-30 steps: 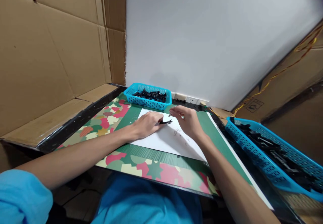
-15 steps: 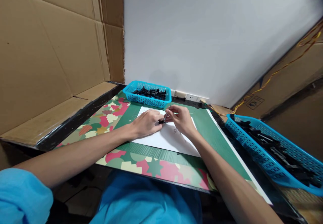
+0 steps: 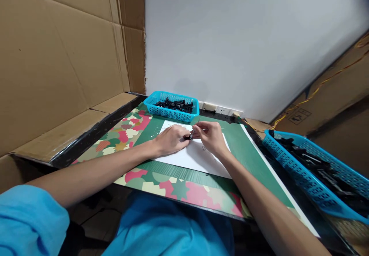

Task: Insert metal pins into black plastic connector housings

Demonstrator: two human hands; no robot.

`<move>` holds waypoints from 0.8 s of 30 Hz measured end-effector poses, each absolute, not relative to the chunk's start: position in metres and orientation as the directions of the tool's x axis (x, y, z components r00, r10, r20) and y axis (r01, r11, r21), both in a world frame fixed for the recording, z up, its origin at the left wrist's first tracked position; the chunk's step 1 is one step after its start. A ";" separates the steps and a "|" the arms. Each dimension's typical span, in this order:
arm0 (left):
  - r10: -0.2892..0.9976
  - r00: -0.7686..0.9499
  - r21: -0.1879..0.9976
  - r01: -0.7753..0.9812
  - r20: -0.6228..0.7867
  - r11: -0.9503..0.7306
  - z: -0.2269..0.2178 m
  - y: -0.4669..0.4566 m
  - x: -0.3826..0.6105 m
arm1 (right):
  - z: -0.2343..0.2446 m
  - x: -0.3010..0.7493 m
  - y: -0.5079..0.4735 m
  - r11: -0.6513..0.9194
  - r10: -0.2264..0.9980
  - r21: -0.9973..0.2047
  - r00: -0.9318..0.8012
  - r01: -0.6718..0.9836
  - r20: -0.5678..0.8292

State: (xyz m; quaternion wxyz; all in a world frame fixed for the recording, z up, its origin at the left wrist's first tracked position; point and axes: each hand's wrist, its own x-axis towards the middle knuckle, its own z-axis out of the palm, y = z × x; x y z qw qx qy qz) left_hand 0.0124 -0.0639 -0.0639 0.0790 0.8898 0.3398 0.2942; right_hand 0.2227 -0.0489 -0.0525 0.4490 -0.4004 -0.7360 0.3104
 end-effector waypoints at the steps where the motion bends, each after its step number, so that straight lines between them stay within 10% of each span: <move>1: 0.654 0.587 0.352 0.554 0.478 -0.754 -0.064 -0.064 0.012 | -0.053 0.223 -0.049 0.499 0.863 -0.801 -0.279 0.330 0.422; 24: 0.698 0.532 0.440 0.542 0.480 -0.716 -0.066 -0.059 0.011 | -0.050 0.220 -0.049 0.500 0.860 -0.826 -0.259 0.259 0.439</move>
